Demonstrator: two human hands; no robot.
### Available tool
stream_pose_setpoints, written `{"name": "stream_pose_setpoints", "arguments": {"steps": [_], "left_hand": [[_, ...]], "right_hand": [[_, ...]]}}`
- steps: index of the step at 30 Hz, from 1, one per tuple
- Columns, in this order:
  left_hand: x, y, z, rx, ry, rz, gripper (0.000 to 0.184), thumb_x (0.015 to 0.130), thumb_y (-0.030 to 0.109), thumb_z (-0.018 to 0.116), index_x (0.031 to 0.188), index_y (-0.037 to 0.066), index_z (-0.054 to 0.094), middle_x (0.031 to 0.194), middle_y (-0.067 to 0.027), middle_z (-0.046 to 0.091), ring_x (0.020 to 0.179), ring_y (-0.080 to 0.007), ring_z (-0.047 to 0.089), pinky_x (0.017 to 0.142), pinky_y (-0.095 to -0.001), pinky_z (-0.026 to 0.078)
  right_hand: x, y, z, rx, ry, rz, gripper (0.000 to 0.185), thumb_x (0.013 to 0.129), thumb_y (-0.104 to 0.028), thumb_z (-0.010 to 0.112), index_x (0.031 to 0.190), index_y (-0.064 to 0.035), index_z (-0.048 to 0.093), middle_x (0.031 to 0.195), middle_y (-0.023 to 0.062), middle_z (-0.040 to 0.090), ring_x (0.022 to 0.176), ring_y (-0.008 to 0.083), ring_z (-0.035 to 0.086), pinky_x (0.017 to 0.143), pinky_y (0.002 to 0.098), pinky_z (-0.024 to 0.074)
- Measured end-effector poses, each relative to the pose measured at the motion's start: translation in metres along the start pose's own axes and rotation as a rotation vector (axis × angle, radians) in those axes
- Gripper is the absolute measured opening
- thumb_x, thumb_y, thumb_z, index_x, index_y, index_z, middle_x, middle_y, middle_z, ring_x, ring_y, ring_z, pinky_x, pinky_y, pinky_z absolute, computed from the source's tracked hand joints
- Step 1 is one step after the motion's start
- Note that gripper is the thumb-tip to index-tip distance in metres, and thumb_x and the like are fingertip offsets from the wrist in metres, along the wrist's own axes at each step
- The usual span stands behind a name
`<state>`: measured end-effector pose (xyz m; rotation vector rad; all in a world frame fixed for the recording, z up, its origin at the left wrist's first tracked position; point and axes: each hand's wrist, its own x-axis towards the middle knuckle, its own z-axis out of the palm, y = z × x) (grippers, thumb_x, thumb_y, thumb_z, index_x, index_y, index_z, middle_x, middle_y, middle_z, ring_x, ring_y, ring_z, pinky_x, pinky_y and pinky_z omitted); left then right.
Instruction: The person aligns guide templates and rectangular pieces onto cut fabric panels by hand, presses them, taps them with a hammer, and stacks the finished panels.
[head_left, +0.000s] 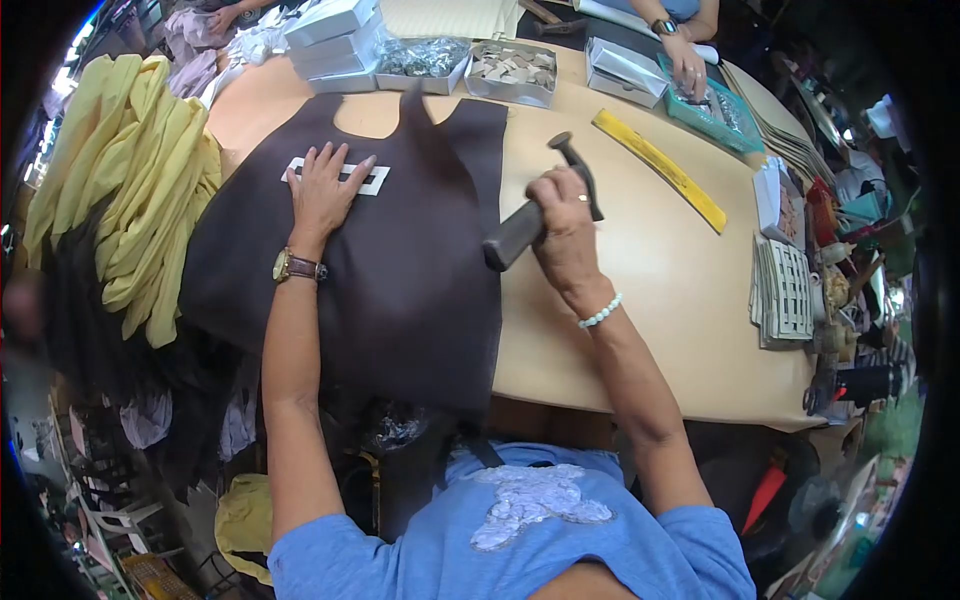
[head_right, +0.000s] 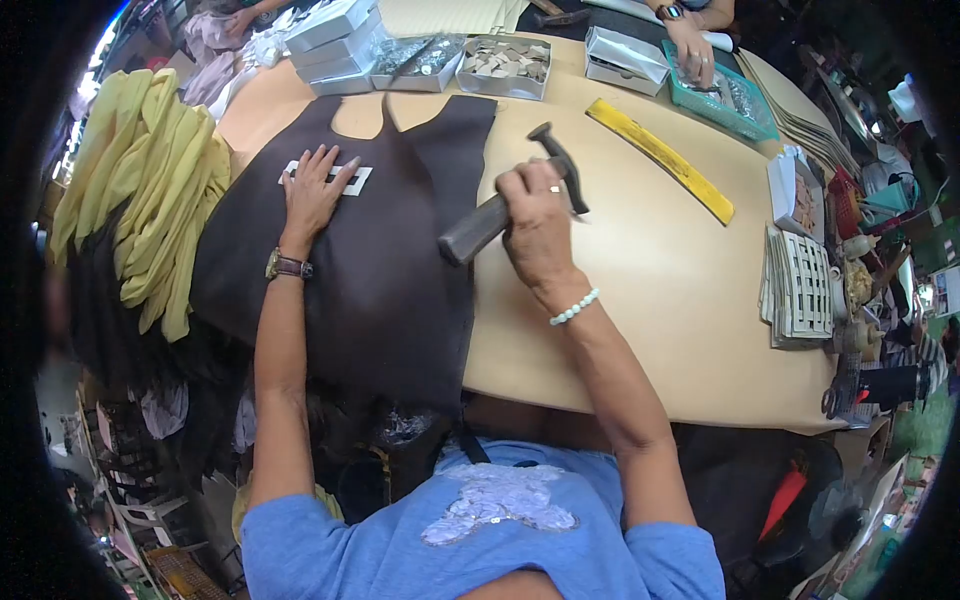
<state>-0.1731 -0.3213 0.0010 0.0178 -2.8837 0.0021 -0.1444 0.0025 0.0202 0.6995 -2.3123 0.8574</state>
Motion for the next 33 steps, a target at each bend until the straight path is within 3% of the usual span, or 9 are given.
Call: {"name": "stream_pose_setpoints", "arguments": {"steps": [2,7,10,12,18,20,24,29,33], "left_hand": [[0.001,0.001,0.001,-0.022,0.006,-0.016,0.066,0.087,0.057,0.043,0.131,0.008,0.048,0.139,-0.0164,0.04,0.132,-0.0351,0.03,0.103,-0.0634,0.016],[0.001,0.004,0.001,-0.113,0.036,-0.081,0.065,0.087,0.056,0.043,0.13,0.007,0.048,0.139,-0.0166,0.04,0.132,-0.0353,0.029,0.103,-0.0634,0.015],[0.002,0.005,0.003,-0.062,0.016,-0.115,0.052,0.091,0.049,0.039,0.132,0.018,0.049,0.141,-0.0117,0.039,0.134,-0.0324,0.028,0.104,-0.0627,0.013],[0.001,0.003,0.002,-0.056,0.011,-0.08,0.056,0.09,0.049,0.041,0.132,0.013,0.048,0.141,-0.0119,0.04,0.134,-0.0324,0.029,0.104,-0.0626,0.014],[0.004,-0.01,0.008,-0.058,0.08,0.007,0.055,0.089,0.049,0.043,0.129,0.012,0.051,0.138,-0.0138,0.043,0.131,-0.0342,0.033,0.104,-0.0585,0.018],[0.005,-0.005,0.005,-0.089,0.082,-0.025,0.051,0.09,0.047,0.042,0.128,0.015,0.053,0.136,-0.0128,0.046,0.13,-0.0339,0.035,0.105,-0.0538,0.02],[0.008,-0.019,0.011,0.218,-0.04,0.113,0.038,0.095,0.025,0.036,0.131,0.027,0.048,0.14,-0.0075,0.042,0.131,-0.0323,0.034,0.108,-0.0491,0.023],[0.016,-0.036,0.03,0.167,-0.026,0.017,0.04,0.096,0.033,0.033,0.133,0.026,0.047,0.142,-0.0048,0.04,0.134,-0.0305,0.029,0.108,-0.052,0.018],[0.022,-0.034,0.021,-0.072,-0.052,0.022,0.049,0.094,0.049,0.032,0.131,0.022,0.05,0.142,-0.0045,0.04,0.135,-0.0286,0.028,0.108,-0.0538,0.013]], "right_hand": [[0.004,0.001,-0.01,0.016,0.078,0.011,0.033,0.064,0.013,0.06,0.091,-0.0051,0.055,0.098,0.0123,0.051,0.107,0.0402,0.049,0.092,0.0464,0.0411],[0.02,-0.032,-0.026,0.087,0.222,-0.169,0.036,0.06,0.012,0.062,0.089,-0.0072,0.055,0.099,0.0114,0.05,0.113,0.0406,0.047,0.093,0.0481,0.043],[0.023,-0.062,-0.023,0.134,0.164,-0.354,0.019,0.07,-0.006,0.062,0.087,-0.0121,0.056,0.1,0.0094,0.051,0.118,0.0365,0.046,0.092,0.0488,0.0452],[0.022,-0.082,-0.012,0.115,0.127,-0.472,0.011,0.075,-0.016,0.058,0.084,-0.0122,0.052,0.1,0.0095,0.049,0.119,0.0341,0.046,0.091,0.0544,0.043],[0.021,-0.087,0.028,0.016,-0.035,-0.571,0.014,0.077,-0.017,0.055,0.089,-0.0114,0.053,0.107,0.0111,0.048,0.123,0.0304,0.041,0.094,0.0534,0.0401],[0.013,-0.073,0.048,-0.113,-0.159,-0.518,0.022,0.08,-0.017,0.053,0.101,-0.0107,0.056,0.114,0.0125,0.048,0.123,0.0308,0.041,0.094,0.0514,0.0386],[-0.007,-0.059,0.045,-0.072,-0.267,-0.403,0.051,0.083,-0.015,0.05,0.133,-0.0113,0.042,0.137,0.0186,0.038,0.128,0.0332,0.036,0.099,0.0532,0.0303],[-0.055,-0.038,-0.034,-0.171,-0.211,-0.131,0.06,0.08,-0.012,0.052,0.137,-0.01,0.036,0.14,0.02,0.033,0.129,0.0381,0.034,0.102,0.0581,0.0269],[-0.138,0.002,-0.12,-0.252,0.086,0.229,0.053,0.083,-0.014,0.048,0.135,-0.0039,0.041,0.142,0.0211,0.03,0.133,0.0379,0.027,0.107,0.055,0.0198]]}}
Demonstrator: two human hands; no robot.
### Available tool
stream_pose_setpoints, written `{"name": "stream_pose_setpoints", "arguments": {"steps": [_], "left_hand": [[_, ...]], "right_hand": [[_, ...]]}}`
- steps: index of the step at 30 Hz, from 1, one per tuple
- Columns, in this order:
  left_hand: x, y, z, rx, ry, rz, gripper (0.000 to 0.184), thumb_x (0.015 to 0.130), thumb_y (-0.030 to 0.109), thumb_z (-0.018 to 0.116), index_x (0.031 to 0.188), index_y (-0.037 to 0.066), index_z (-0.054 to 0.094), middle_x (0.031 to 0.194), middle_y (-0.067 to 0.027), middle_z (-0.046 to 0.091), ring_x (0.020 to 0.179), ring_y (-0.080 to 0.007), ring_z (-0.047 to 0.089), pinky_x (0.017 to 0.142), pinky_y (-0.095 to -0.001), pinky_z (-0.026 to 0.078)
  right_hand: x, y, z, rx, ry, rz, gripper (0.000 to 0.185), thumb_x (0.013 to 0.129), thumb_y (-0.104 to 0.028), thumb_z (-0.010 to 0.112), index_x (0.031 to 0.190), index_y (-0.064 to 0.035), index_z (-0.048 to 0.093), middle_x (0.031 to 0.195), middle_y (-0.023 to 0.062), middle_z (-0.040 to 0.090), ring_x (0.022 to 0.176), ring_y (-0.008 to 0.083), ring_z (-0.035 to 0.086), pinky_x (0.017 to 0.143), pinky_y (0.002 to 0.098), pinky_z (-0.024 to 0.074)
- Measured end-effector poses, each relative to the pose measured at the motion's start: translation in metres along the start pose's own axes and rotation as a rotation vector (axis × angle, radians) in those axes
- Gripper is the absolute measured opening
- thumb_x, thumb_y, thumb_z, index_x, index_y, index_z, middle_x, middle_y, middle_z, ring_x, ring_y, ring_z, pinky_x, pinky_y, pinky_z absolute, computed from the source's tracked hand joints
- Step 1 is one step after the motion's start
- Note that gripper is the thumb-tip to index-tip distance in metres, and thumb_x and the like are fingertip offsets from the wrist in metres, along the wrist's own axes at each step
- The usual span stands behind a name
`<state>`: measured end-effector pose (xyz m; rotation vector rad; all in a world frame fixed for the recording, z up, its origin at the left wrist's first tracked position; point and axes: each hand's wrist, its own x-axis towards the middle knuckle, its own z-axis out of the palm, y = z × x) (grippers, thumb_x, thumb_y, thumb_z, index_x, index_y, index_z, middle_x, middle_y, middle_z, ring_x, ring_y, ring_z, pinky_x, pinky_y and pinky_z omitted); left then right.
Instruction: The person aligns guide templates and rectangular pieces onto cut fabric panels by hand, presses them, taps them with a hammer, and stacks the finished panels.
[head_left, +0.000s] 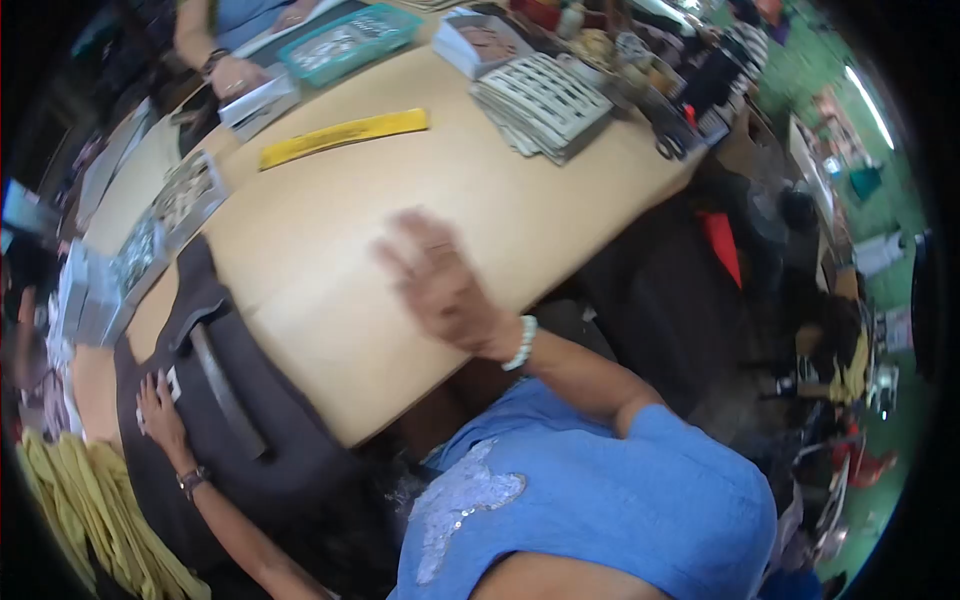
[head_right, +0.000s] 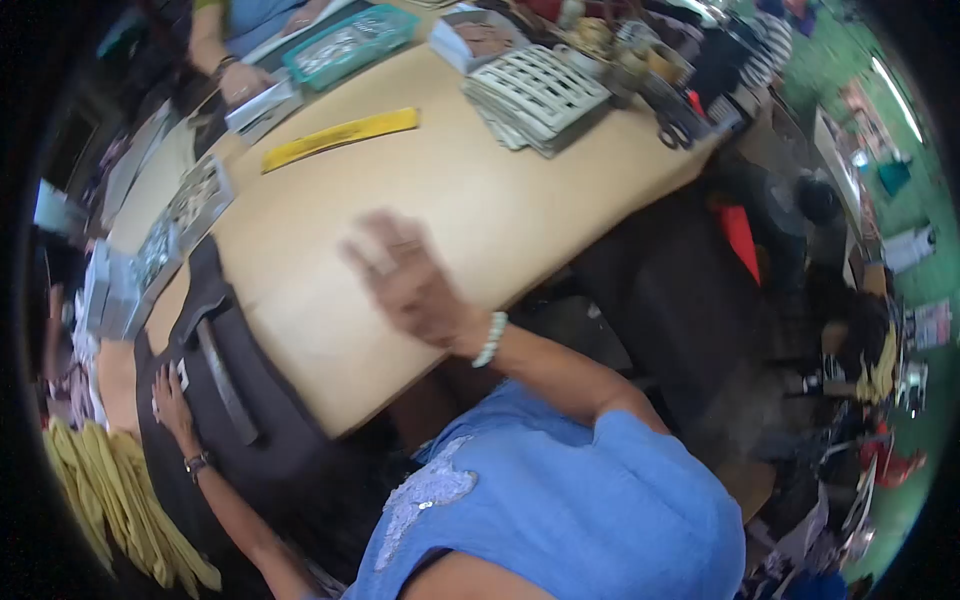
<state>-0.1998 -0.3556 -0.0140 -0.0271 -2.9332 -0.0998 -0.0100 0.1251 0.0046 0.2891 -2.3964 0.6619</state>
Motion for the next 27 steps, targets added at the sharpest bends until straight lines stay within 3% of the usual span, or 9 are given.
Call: {"name": "stream_pose_setpoints", "arguments": {"steps": [2,6,8,10,12,16,22,25,27], "left_hand": [[0.002,-0.002,0.001,0.033,-0.022,-0.046,0.05,0.094,0.049,0.032,0.132,0.022,0.05,0.143,-0.0042,0.039,0.136,-0.0281,0.027,0.107,-0.0548,0.012],[0.001,-0.003,-0.002,0.046,-0.043,-0.061,0.052,0.094,0.051,0.032,0.134,0.021,0.047,0.144,-0.0051,0.038,0.137,-0.0279,0.026,0.107,-0.0566,0.011],[0.004,-0.005,-0.001,0.039,-0.025,-0.03,0.054,0.094,0.051,0.031,0.135,0.02,0.045,0.145,-0.0062,0.037,0.137,-0.0278,0.026,0.106,-0.0581,0.01],[0.005,-0.011,0.002,0.071,0.019,-0.009,0.055,0.095,0.05,0.032,0.138,0.017,0.04,0.146,-0.0071,0.033,0.137,-0.0272,0.026,0.105,-0.061,0.012],[0.0,-0.001,0.001,0.183,0.188,-0.008,0.054,0.095,0.049,0.034,0.139,0.017,0.038,0.147,-0.0074,0.032,0.136,-0.0271,0.027,0.105,-0.0611,0.014],[-0.008,0.009,-0.015,0.424,0.422,0.124,0.053,0.096,0.045,0.037,0.14,0.017,0.035,0.147,-0.0085,0.031,0.135,-0.026,0.029,0.103,-0.0621,0.018],[-0.039,0.069,-0.063,0.262,0.607,0.24,0.048,0.096,0.038,0.042,0.137,0.013,0.04,0.143,-0.0093,0.038,0.129,-0.0272,0.037,0.103,-0.0571,0.024],[-0.073,0.136,-0.086,0.14,0.639,0.302,0.046,0.095,0.031,0.048,0.135,0.01,0.042,0.139,-0.0101,0.043,0.126,-0.0285,0.042,0.104,-0.053,0.026],[-0.1,0.19,-0.095,0.018,0.637,0.356,0.045,0.093,0.024,0.052,0.134,0.007,0.043,0.137,-0.0127,0.044,0.126,-0.0301,0.043,0.105,-0.0504,0.027]], "right_hand": [[-0.044,0.039,-0.043,-0.237,0.251,0.185,0.054,0.084,-0.011,0.056,0.134,0.0019,0.039,0.14,0.0221,0.033,0.132,0.0384,0.028,0.109,0.0497,0.0176],[-0.141,0.121,-0.104,-0.488,0.65,0.755,0.05,0.092,-0.019,0.048,0.134,0.0045,0.032,0.139,0.0248,0.033,0.13,0.039,0.029,0.107,0.0476,0.0228],[-0.175,0.148,-0.124,-0.585,0.473,1.157,0.051,0.094,-0.027,0.045,0.134,0.0019,0.034,0.141,0.0193,0.033,0.13,0.0354,0.032,0.103,0.0542,0.026],[-0.197,0.171,-0.129,-0.676,0.136,1.233,0.051,0.093,-0.028,0.045,0.133,0.0019,0.036,0.142,0.0182,0.033,0.129,0.0359,0.033,0.103,0.0553,0.0262],[-0.207,0.188,-0.121,-0.773,-0.088,1.198,0.049,0.091,-0.028,0.048,0.131,-0.0003,0.042,0.14,0.0156,0.037,0.13,0.0366,0.033,0.104,0.0554,0.0255],[-0.207,0.207,-0.103,-0.772,-0.002,0.797,0.046,0.089,-0.029,0.052,0.131,-0.0113,0.047,0.136,0.0095,0.044,0.128,0.0362,0.036,0.103,0.0555,0.0265],[-0.22,0.233,-0.097,-0.675,-0.053,0.815,0.036,0.086,-0.019,0.054,0.122,-0.0185,0.056,0.133,0.0016,0.048,0.126,0.0303,0.041,0.103,0.0564,0.0294],[-0.224,0.242,-0.09,-0.77,0.011,0.743,0.03,0.084,-0.014,0.054,0.113,-0.0104,0.061,0.124,0.0096,0.055,0.119,0.0323,0.048,0.098,0.0517,0.0363],[-0.23,0.247,-0.096,-0.391,0.367,0.855,0.023,0.085,-0.013,0.052,0.104,-0.0044,0.062,0.107,0.0172,0.06,0.106,0.0352,0.055,0.088,0.0486,0.0417]]}}
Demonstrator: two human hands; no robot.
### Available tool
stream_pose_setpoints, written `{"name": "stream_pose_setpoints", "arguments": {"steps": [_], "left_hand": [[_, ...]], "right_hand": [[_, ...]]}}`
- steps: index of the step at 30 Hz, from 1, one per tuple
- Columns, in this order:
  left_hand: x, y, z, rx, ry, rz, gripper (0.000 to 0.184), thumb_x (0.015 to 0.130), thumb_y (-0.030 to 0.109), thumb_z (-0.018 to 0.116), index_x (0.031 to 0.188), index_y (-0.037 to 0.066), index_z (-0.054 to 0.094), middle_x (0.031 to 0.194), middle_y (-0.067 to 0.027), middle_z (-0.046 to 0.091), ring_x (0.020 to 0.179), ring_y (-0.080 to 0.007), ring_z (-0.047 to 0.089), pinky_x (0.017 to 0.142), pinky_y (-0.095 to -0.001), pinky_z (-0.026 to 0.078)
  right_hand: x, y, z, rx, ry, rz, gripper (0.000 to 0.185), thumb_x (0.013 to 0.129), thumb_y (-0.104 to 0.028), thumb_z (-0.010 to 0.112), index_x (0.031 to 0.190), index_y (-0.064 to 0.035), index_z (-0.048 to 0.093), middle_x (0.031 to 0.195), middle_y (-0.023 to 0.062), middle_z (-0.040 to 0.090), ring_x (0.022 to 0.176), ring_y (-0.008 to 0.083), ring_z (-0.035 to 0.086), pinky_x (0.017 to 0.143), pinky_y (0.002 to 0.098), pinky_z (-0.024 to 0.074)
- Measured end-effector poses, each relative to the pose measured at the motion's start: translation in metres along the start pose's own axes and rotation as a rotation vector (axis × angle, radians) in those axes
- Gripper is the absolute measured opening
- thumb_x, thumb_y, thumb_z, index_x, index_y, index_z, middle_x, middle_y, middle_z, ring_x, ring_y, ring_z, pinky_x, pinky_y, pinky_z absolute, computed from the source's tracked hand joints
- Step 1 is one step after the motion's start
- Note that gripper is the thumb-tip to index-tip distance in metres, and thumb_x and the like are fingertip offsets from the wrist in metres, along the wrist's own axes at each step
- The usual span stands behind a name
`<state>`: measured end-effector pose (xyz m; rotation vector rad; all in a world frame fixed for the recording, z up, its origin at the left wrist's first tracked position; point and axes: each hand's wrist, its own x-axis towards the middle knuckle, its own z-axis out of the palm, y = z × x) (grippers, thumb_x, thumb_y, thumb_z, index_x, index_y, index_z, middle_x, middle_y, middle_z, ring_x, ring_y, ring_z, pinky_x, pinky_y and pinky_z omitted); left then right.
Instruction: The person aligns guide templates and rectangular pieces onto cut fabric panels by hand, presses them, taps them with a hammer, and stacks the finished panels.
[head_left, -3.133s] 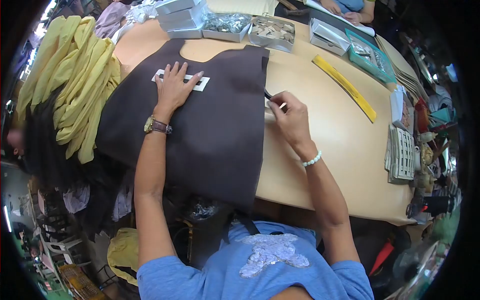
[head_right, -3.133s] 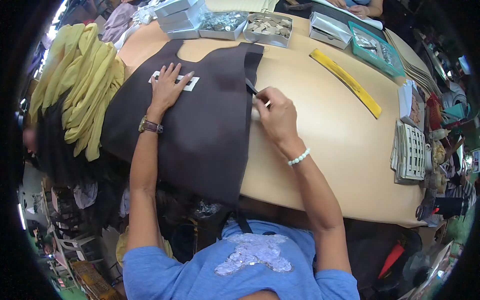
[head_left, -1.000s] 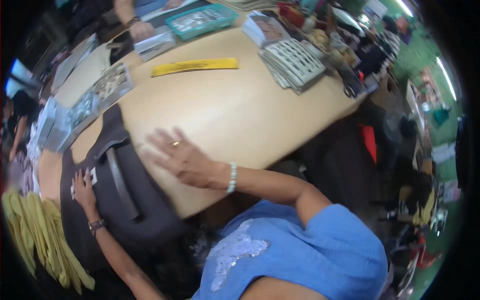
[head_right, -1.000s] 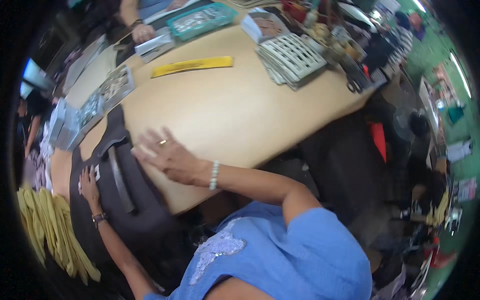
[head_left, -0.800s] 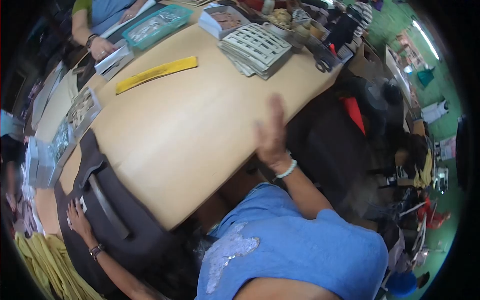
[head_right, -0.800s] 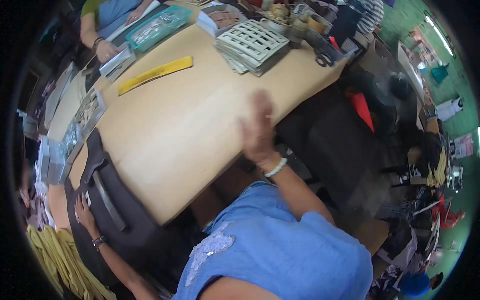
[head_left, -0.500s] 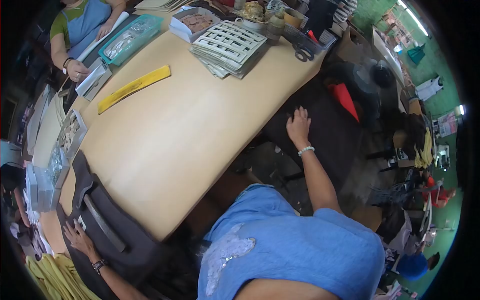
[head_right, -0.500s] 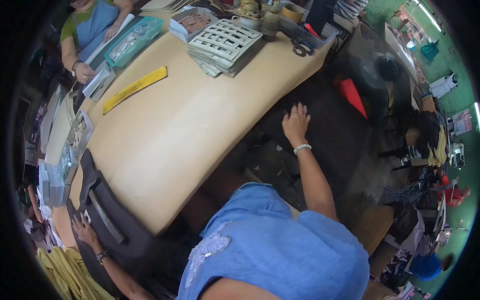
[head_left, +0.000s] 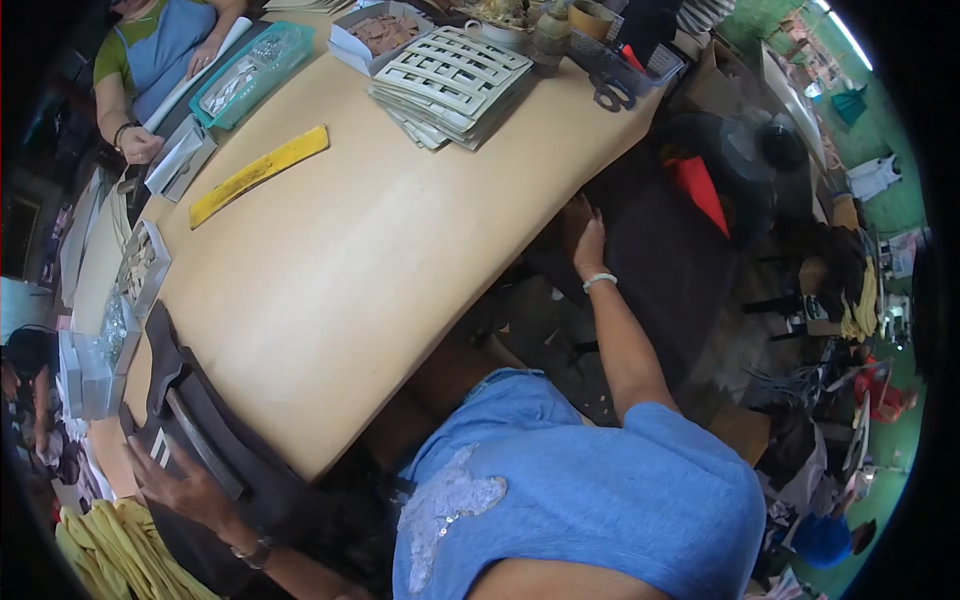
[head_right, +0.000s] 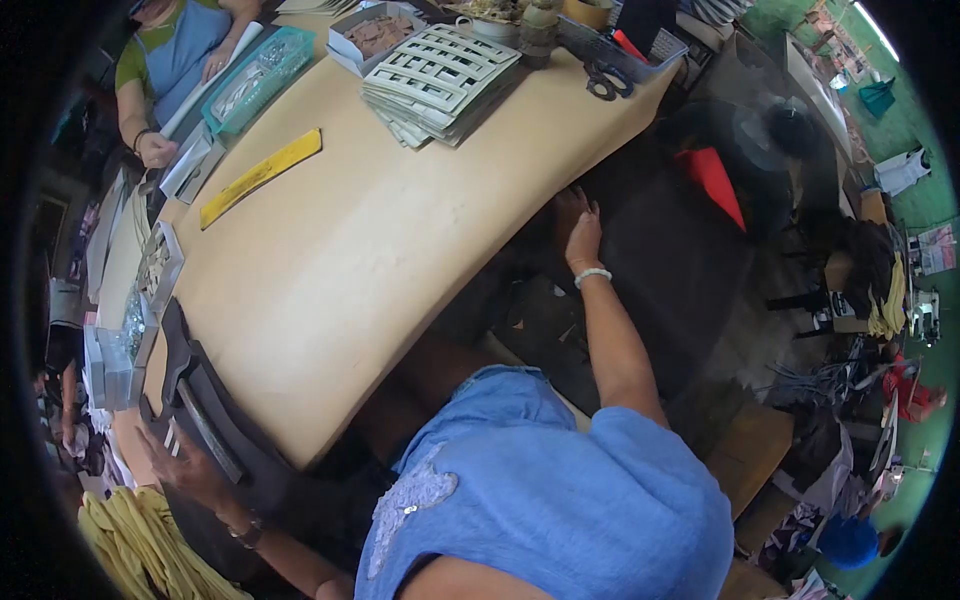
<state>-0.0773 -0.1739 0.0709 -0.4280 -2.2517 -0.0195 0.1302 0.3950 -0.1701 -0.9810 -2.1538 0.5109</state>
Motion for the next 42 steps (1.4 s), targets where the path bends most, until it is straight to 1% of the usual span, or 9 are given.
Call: {"name": "stream_pose_setpoints", "arguments": {"steps": [3,7,15,20,22,24,26,29,42], "left_hand": [[0.001,0.084,-0.018,-0.261,-0.038,-0.035,0.046,0.09,0.014,0.056,0.132,0.002,0.044,0.136,-0.0168,0.045,0.126,-0.0328,0.042,0.105,-0.0464,0.029],[-0.011,0.176,-0.016,-0.793,-0.216,-0.078,0.046,0.086,0.006,0.056,0.131,0.001,0.047,0.136,-0.018,0.044,0.128,-0.0293,0.04,0.107,-0.0413,0.029],[-0.001,0.288,-0.023,-1.722,-0.629,0.03,0.083,0.073,0.014,0.073,0.142,0.004,0.027,0.135,-0.0188,0.044,0.126,-0.0305,0.041,0.106,-0.0408,0.029],[-0.008,0.262,-0.003,-1.901,-0.868,-0.712,0.052,0.081,0.001,0.061,0.129,-0.001,0.038,0.123,-0.0102,0.051,0.113,-0.0193,0.051,0.093,-0.0331,0.044],[-0.015,0.232,0.019,-1.952,-0.539,-0.908,0.037,0.084,-0.003,0.053,0.121,-0.002,0.049,0.116,-0.0106,0.058,0.108,-0.0192,0.055,0.093,-0.0325,0.044],[-0.049,0.17,0.064,-1.021,-0.18,0.164,0.035,0.085,-0.002,0.054,0.12,-0.003,0.049,0.112,-0.0107,0.06,0.103,-0.0196,0.057,0.091,-0.0319,0.045],[0.0,0.19,0.034,-1.914,-0.371,-1.082,0.033,0.086,-0.002,0.055,0.118,-0.003,0.05,0.111,-0.0104,0.06,0.1,-0.0193,0.059,0.089,-0.0309,0.047],[0.008,0.18,0.034,-1.906,-0.344,-1.087,0.029,0.086,-0.001,0.055,0.115,-0.002,0.051,0.109,-0.0106,0.061,0.096,-0.0193,0.061,0.085,-0.0302,0.049],[0.004,0.177,0.034,-1.863,-0.416,-0.992,0.024,0.089,0.007,0.057,0.112,-0.002,0.055,0.106,-0.0088,0.062,0.092,-0.0155,0.061,0.081,-0.0273,0.048]], "right_hand": [[0.014,-0.025,-0.049,0.124,0.17,0.282,0.034,0.091,-0.023,0.051,0.078,0.0072,0.06,0.067,0.026,0.058,0.054,0.0305,0.048,0.061,0.0423,0.0413],[0.04,-0.029,-0.135,0.726,0.58,1.029,0.042,0.093,-0.031,0.053,0.111,0.0067,0.061,0.109,0.0127,0.063,0.095,0.0165,0.057,0.085,0.0312,0.0441],[0.044,-0.239,-0.147,1.394,0.092,0.377,0.034,0.09,-0.003,0.047,0.123,0.004,0.052,0.12,0.0125,0.058,0.107,0.0206,0.057,0.096,0.0321,0.0428],[0.015,-0.343,-0.064,1.321,-0.705,-0.127,0.026,0.095,-0.009,0.046,0.112,0.0048,0.06,0.112,0.0174,0.062,0.107,0.0182,0.057,0.091,0.0274,0.0443],[0.001,-0.36,-0.057,1.174,-0.56,-0.604,0.023,0.087,-0.006,0.054,0.105,0.0053,0.061,0.115,0.0223,0.057,0.114,0.0324,0.053,0.097,0.0363,0.0413],[-0.03,-0.366,-0.067,1.212,-0.459,-0.793,0.013,0.076,-0.013,0.065,0.08,-0.0017,0.061,0.095,0.0168,0.061,0.096,0.0337,0.058,0.085,0.0404,0.0465],[-0.079,-0.342,-0.064,1.104,-0.814,-1.118,0.014,0.076,-0.016,0.066,0.073,-0.0042,0.059,0.077,0.0075,0.06,0.07,0.0222,0.059,0.064,0.0362,0.0489],[-0.141,-0.301,-0.02,0.51,-1.404,-0.822,0.018,0.083,-0.015,0.055,0.071,-0.0009,0.057,0.076,0.0152,0.058,0.078,0.031,0.06,0.068,0.0393,0.0465],[-0.121,-0.293,0.068,0.086,-1.254,-0.397,0.024,0.088,-0.021,0.051,0.088,0.0021,0.058,0.09,0.019,0.06,0.086,0.0329,0.06,0.077,0.0398,0.0461]]}}
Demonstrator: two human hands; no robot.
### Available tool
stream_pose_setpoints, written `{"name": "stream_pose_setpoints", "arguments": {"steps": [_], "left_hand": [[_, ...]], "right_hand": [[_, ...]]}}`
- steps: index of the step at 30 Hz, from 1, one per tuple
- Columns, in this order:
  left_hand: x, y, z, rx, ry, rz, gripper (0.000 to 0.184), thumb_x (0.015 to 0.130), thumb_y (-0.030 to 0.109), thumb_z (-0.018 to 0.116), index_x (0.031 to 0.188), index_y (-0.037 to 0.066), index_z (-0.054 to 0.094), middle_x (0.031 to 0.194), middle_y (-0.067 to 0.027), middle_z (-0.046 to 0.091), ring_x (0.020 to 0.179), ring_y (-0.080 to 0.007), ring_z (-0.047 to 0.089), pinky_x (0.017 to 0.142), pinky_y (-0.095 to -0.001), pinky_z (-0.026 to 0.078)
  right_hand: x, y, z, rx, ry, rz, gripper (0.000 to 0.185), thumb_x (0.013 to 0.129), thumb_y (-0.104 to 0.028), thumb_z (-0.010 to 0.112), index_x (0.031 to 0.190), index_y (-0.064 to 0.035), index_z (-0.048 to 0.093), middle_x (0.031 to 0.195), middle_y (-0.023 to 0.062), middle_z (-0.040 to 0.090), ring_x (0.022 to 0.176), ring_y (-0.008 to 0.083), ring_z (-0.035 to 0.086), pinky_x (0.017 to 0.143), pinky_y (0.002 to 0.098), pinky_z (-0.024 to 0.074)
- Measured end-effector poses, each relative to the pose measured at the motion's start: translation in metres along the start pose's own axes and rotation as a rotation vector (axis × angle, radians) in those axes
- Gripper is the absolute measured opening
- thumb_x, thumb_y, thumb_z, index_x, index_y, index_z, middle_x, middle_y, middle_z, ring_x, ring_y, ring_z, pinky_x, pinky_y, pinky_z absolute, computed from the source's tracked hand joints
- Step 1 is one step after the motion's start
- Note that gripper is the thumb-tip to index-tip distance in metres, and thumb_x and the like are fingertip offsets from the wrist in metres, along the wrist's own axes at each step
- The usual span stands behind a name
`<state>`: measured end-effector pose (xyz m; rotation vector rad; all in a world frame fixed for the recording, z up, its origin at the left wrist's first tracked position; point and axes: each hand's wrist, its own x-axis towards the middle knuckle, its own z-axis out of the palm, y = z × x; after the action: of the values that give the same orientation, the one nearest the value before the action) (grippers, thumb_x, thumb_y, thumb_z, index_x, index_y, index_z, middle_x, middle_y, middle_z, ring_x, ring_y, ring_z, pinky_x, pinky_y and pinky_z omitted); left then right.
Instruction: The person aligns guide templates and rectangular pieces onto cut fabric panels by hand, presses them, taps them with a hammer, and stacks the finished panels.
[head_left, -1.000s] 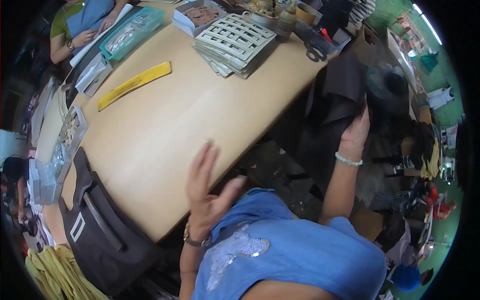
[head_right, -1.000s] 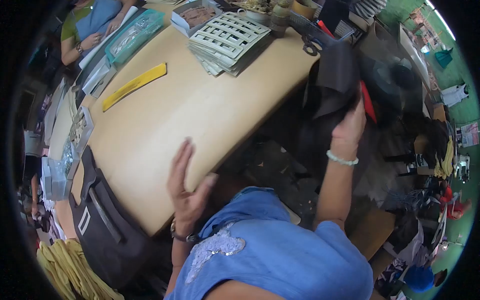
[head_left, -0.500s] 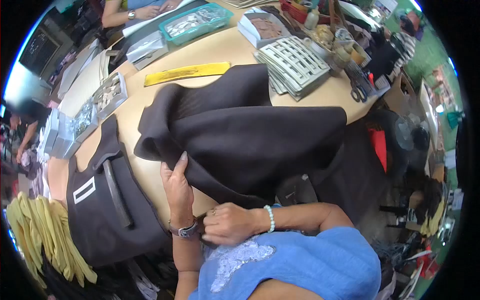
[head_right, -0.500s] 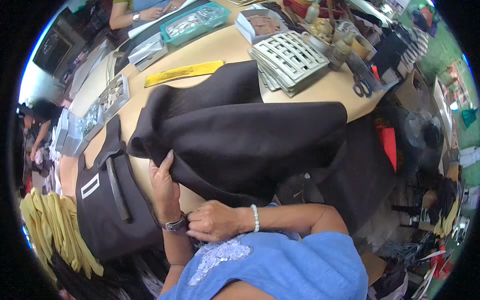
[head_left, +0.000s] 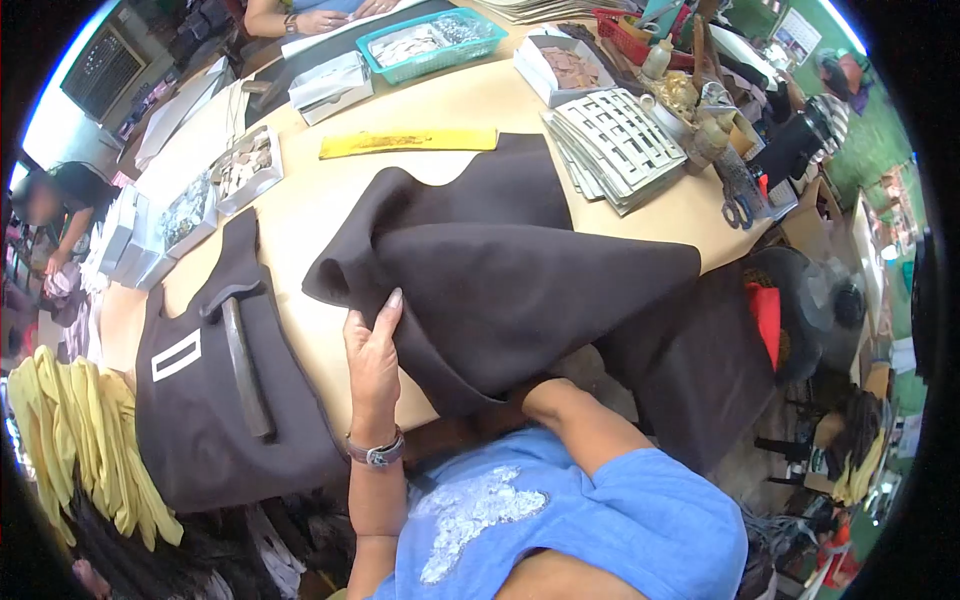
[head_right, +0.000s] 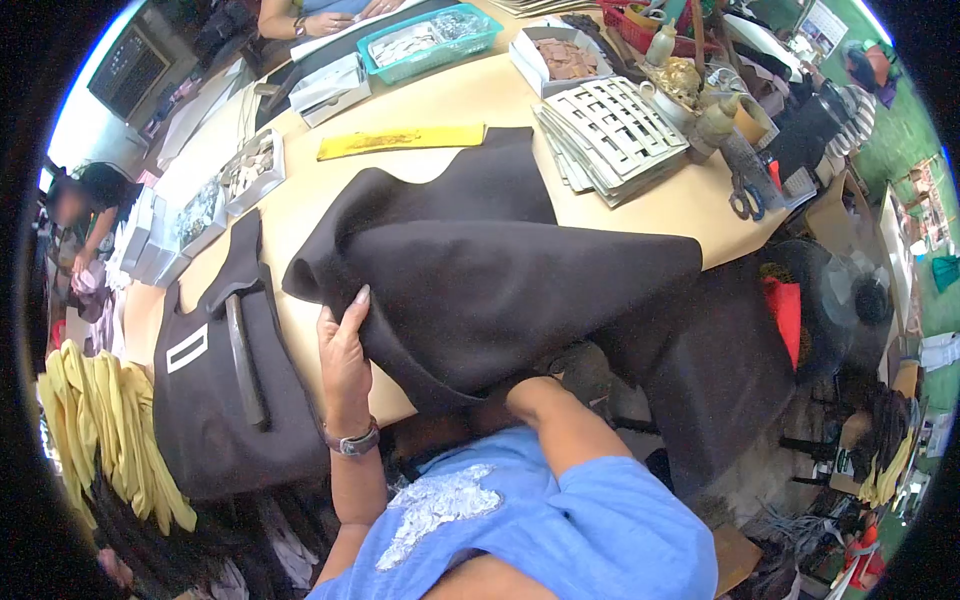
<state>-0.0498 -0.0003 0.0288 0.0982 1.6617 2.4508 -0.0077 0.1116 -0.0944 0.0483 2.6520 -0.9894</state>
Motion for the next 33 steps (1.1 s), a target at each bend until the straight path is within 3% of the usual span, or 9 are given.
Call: {"name": "stream_pose_setpoints", "arguments": {"steps": [8,14,16,18,19,22,24,30,33], "left_hand": [[-0.002,0.004,-0.027,0.187,0.166,0.044,0.028,0.094,0.016,0.054,0.112,-0.005,0.056,0.103,-0.0063,0.061,0.091,-0.0092,0.057,0.08,-0.023,0.045],[0.002,-0.001,-0.036,-0.051,0.212,0.074,0.031,0.091,0.01,0.056,0.118,-0.004,0.054,0.111,-0.0095,0.061,0.097,-0.0134,0.059,0.086,-0.0263,0.047],[0.0,0.004,-0.034,-0.078,0.29,0.048,0.03,0.09,0.012,0.058,0.115,-0.003,0.056,0.11,-0.0101,0.061,0.096,-0.0142,0.06,0.084,-0.0265,0.048],[-0.002,0.014,-0.031,-0.162,0.352,0.023,0.028,0.09,0.014,0.059,0.112,-0.003,0.057,0.109,-0.0102,0.062,0.094,-0.0148,0.061,0.083,-0.0267,0.049],[-0.004,0.017,-0.031,-0.269,0.318,0.09,0.026,0.09,0.014,0.058,0.109,-0.004,0.058,0.105,-0.0104,0.063,0.091,-0.0159,0.062,0.081,-0.027,0.051],[-0.003,0.008,-0.049,-0.207,0.387,0.179,0.028,0.093,0.015,0.052,0.113,-0.004,0.056,0.112,-0.0117,0.061,0.098,-0.0176,0.06,0.087,-0.0289,0.048],[0.0,0.008,-0.055,-0.2,0.341,0.183,0.024,0.091,0.012,0.057,0.109,-0.003,0.059,0.106,-0.011,0.064,0.093,-0.016,0.062,0.083,-0.0272,0.049],[0.0,0.011,-0.058,-0.119,0.387,0.147,0.021,0.085,0.009,0.065,0.104,-0.002,0.063,0.1,-0.0097,0.066,0.086,-0.0141,0.064,0.078,-0.0245,0.051],[0.003,0.012,-0.056,-0.084,0.398,0.136,0.021,0.085,0.009,0.065,0.102,-0.002,0.063,0.099,-0.0096,0.066,0.085,-0.0135,0.063,0.077,-0.0241,0.051]], "right_hand": [[-0.014,0.004,0.015,-0.047,-0.148,0.069,0.031,0.091,-0.024,0.048,0.098,0.004,0.058,0.099,0.0213,0.061,0.091,0.034,0.06,0.082,0.04,0.0458],[-0.094,-0.009,0.0,0.072,-0.822,-0.106,0.037,0.094,-0.027,0.046,0.106,0.0054,0.058,0.105,0.0231,0.062,0.095,0.0349,0.06,0.086,0.0402,0.0456],[-0.115,-0.023,-0.058,0.559,-0.707,-0.509,0.032,0.093,-0.025,0.05,0.103,0.0033,0.062,0.101,0.0169,0.065,0.093,0.0268,0.063,0.085,0.0359,0.0469],[-0.116,-0.043,-0.142,0.685,-0.496,-0.491,0.027,0.09,-0.023,0.057,0.102,0.0003,0.064,0.098,0.0122,0.066,0.09,0.02,0.063,0.082,0.0328,0.0482],[-0.108,-0.035,-0.16,0.577,-0.056,-0.533,0.025,0.087,-0.022,0.062,0.102,-0.0016,0.064,0.096,0.0105,0.066,0.088,0.0156,0.063,0.078,0.0309,0.0488],[-0.049,0.005,-0.194,-0.2,0.892,0.111,0.039,0.082,-0.033,0.065,0.101,0.0005,0.061,0.093,0.0204,0.065,0.087,0.0377,0.062,0.076,0.0421,0.0492],[-0.015,0.036,-0.202,-0.236,0.764,0.377,0.048,0.078,-0.038,0.068,0.103,0.0021,0.06,0.091,0.0222,0.065,0.088,0.0387,0.062,0.078,0.0447,0.0481],[0.016,0.047,-0.195,-0.007,0.646,0.369,0.045,0.073,-0.031,0.072,0.103,0.0007,0.06,0.09,0.0199,0.066,0.085,0.0338,0.063,0.078,0.043,0.0483],[0.015,0.055,-0.183,-0.374,1.012,0.319,0.037,0.072,-0.027,0.073,0.098,-0.0024,0.063,0.087,0.0157,0.068,0.082,0.0311,0.064,0.077,0.0425,0.0482]]}}
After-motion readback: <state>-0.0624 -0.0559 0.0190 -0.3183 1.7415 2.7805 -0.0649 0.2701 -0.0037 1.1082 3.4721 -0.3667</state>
